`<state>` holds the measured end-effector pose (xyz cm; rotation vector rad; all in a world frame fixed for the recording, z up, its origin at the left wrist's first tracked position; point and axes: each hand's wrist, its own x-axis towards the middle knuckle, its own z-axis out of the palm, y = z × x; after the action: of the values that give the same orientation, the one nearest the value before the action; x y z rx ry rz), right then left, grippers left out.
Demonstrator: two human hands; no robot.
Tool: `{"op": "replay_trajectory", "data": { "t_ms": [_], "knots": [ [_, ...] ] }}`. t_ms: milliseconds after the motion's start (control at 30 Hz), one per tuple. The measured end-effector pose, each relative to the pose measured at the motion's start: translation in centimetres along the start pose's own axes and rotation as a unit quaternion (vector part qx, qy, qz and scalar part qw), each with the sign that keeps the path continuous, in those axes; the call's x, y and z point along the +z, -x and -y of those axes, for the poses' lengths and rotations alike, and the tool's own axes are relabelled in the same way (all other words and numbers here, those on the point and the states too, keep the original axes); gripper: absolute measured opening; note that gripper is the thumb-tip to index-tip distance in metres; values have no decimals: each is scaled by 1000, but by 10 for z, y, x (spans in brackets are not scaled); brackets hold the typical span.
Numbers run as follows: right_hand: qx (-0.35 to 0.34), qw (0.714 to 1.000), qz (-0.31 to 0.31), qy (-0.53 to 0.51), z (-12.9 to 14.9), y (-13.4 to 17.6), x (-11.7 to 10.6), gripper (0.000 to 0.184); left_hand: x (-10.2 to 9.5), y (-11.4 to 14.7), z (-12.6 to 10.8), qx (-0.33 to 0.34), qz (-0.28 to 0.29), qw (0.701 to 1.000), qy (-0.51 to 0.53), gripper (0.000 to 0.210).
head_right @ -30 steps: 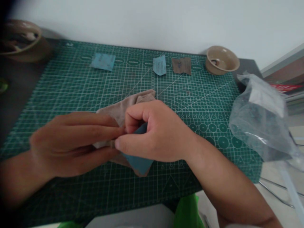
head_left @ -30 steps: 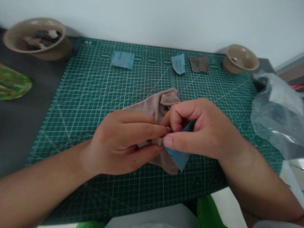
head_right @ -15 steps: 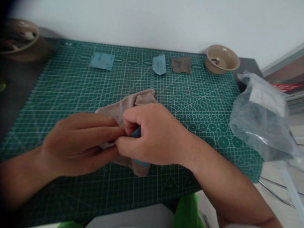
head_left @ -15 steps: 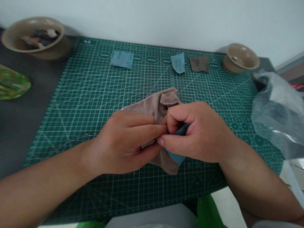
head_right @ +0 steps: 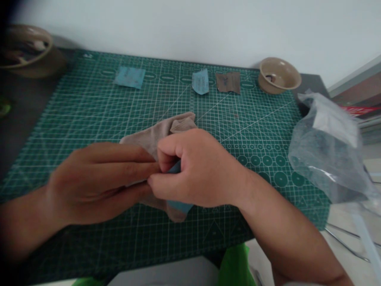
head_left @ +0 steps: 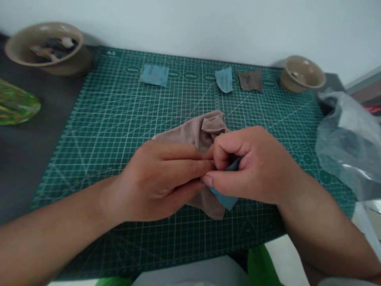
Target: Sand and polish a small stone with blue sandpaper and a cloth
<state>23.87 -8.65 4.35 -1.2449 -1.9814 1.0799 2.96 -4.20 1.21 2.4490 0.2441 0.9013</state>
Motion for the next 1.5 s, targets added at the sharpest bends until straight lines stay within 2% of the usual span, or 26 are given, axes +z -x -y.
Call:
{"op": "replay_trajectory", "data": {
  "t_ms": [333, 867, 1200, 1500],
  "knots": [
    [31, 996, 40, -74, 3, 3, -5, 25, -6, 0, -6, -7, 13, 999, 45, 11],
    [35, 994, 47, -95, 4, 3, -7, 24, -6, -1, -4, -7, 21, 998, 62, 15],
    [46, 987, 43, -145, 2, 3, -6, 25, -5, -1, -5, -13, -8, 997, 80, 15],
    [38, 986, 46, -157, 1, 3, -6, 27, -7, -1, -4, -22, 1, 998, 65, 13]
  ]
}}
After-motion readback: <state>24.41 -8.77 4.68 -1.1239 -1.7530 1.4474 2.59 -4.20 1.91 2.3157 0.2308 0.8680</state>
